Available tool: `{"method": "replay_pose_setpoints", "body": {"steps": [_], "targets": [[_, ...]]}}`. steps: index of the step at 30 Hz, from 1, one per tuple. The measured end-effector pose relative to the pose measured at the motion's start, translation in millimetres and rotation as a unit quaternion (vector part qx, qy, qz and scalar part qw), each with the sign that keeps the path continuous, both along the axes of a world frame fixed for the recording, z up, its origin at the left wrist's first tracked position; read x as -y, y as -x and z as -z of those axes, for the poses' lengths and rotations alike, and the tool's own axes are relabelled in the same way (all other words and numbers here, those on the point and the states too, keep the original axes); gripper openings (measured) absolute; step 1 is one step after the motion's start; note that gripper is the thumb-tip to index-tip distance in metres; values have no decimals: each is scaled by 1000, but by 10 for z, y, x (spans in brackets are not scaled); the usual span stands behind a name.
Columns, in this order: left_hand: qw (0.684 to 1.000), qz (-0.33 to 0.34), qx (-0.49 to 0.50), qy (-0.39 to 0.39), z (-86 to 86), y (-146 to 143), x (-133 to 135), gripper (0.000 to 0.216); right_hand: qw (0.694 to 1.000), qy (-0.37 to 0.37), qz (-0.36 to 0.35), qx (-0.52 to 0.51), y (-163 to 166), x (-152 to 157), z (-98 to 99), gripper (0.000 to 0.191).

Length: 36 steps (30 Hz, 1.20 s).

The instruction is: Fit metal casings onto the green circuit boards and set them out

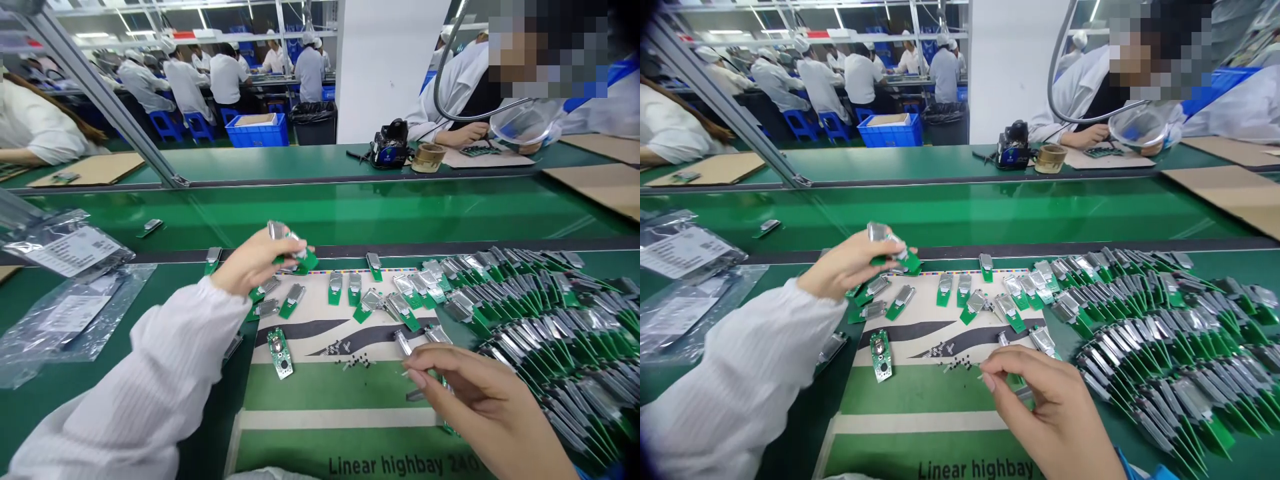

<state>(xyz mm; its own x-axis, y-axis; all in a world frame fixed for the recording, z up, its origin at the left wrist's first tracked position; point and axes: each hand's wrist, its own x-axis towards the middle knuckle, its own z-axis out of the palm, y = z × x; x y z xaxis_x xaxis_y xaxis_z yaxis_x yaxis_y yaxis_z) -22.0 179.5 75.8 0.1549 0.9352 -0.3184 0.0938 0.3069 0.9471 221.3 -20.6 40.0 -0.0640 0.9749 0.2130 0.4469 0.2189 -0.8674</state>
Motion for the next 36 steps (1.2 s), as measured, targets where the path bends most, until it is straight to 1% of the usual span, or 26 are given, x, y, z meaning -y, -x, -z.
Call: {"method": "replay_pose_setpoints", "body": {"steps": [3, 5, 7, 9, 10, 12, 14, 16, 19, 22, 26, 30, 34, 36], "targets": [[997, 21, 19, 76, -14, 148, 581, 22, 1000, -15, -20, 17, 31, -2, 12, 13], [988, 19, 66, 136, 40, 200, 910, 27, 999, -15, -38, 21, 62, -5, 18, 15], [976, 12, 120, 179, 119, 208, 1171, 34, 999, -15, -47, 21, 93, 0, 21, 15], [971, 8, 144, 191, 201, 181, 1366, 37, 999, -21, -43, 19, 117, 15, 16, 14], [973, 5, 143, 183, 237, 158, 1442, 38, 999, -22, -39, 16, 127, 26, 9, 13], [981, -13, 132, 139, 288, 101, 1566, 39, 999, -30, -32, 4, 153, 52, -16, 14], [989, -29, 123, 81, 298, 36, 1668, 40, 998, -61, -22, -7, 198, 76, -64, 17], [993, -28, 109, 41, 262, -31, 1760, 41, 994, -107, -6, -12, 268, 92, -134, 24], [996, 6, 86, 12, 167, -117, 1875, 44, 988, -151, 14, -14, 389, 101, -254, 34], [996, 38, 76, -24, 108, -165, 1946, 41, 988, -153, 8, -20, 467, 111, -325, 34], [995, 54, 70, -54, 112, -180, 1983, 40, 988, -149, -22, -19, 477, 157, -285, 36], [995, 50, 65, -59, 112, -183, 2000, 41, 990, -134, -38, -9, 463, 209, -214, 41], [995, 43, 78, -51, 92, -182, 2009, 41, 988, -150, -24, -11, 482, 241, -197, 49], [995, 39, 73, -53, 96, -177, 2011, 42, 987, -159, -10, -5, 503, 253, -198, 49]]}}
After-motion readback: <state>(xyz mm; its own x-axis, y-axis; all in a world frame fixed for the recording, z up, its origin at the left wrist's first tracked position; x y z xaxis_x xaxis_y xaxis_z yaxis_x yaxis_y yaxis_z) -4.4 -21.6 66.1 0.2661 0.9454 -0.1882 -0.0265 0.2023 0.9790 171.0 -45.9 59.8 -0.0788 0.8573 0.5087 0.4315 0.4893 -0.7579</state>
